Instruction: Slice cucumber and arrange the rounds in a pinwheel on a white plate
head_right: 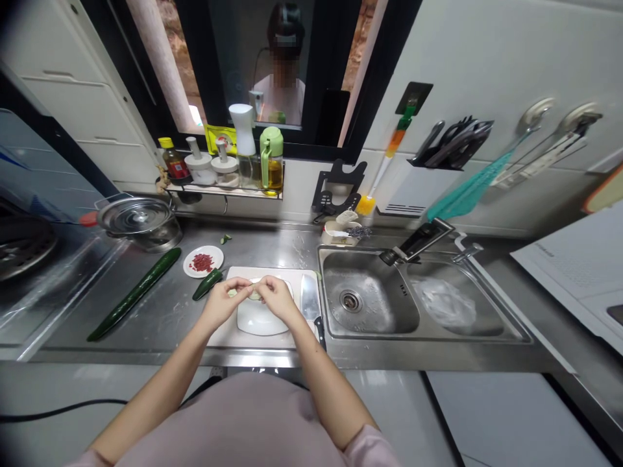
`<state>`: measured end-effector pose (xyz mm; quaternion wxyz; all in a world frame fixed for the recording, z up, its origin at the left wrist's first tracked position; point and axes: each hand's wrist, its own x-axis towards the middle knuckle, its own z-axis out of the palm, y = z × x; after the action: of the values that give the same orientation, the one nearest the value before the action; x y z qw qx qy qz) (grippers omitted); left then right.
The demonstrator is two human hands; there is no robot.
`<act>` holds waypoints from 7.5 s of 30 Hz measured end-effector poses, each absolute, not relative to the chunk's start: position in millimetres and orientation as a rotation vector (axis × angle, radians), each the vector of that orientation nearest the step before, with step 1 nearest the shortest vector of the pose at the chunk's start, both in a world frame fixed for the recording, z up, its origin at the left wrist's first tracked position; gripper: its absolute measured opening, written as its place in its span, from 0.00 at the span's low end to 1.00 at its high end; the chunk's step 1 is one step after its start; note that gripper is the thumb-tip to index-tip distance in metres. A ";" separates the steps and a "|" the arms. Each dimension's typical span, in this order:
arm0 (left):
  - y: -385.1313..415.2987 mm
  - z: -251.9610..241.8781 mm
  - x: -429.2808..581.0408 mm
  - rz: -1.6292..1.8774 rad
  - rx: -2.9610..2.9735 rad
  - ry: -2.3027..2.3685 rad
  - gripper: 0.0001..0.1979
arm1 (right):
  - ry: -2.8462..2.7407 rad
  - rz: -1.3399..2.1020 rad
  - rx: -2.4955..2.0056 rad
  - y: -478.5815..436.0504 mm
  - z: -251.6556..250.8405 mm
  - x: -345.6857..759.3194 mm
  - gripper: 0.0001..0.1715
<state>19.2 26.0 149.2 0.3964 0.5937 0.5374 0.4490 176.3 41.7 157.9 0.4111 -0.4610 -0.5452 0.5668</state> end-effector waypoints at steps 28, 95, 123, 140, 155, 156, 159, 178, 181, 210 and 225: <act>7.3 150.4 17.6 1.194 2.242 1.503 0.08 | -0.657 2.148 -1.118 31.0 167.3 173.6 0.10; 78.4 48.3 38.9 0.608 1.615 1.891 0.08 | -2.188 0.755 -1.810 110.8 66.7 200.1 0.09; 83.0 43.4 49.6 0.372 1.762 1.979 0.10 | -2.424 0.592 -1.969 108.1 56.1 192.7 0.15; 79.7 43.2 49.5 0.339 1.818 2.019 0.11 | -2.380 0.514 -2.038 105.6 51.6 196.2 0.13; 86.8 48.3 56.1 0.363 1.799 2.019 0.15 | -2.096 0.553 -2.197 95.9 52.3 209.3 0.16; 87.4 48.6 57.0 0.349 1.802 2.021 0.15 | -2.096 0.555 -2.206 95.8 52.4 208.1 0.16; 88.2 48.9 58.5 0.307 1.805 2.031 0.15 | -2.098 0.557 -2.238 95.8 52.3 206.1 0.17; 89.3 44.0 59.0 0.292 1.821 2.042 0.13 | -2.093 0.558 -2.239 97.0 50.9 206.5 0.16; 89.2 43.8 59.2 0.289 1.816 2.043 0.13 | -2.067 0.553 -2.195 95.3 48.8 208.9 0.15; 86.6 46.9 57.9 0.401 1.748 2.035 0.15 | -1.667 0.582 -1.934 39.5 58.7 234.8 0.13; -9.4 28.3 -8.6 0.827 1.247 2.278 0.16 | -1.521 0.600 -1.877 -0.8 49.7 269.2 0.17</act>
<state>-8.6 -9.4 28.3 0.2068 0.4477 0.8177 0.2968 269.2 -0.8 49.7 0.3203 -0.7143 -0.5788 0.2283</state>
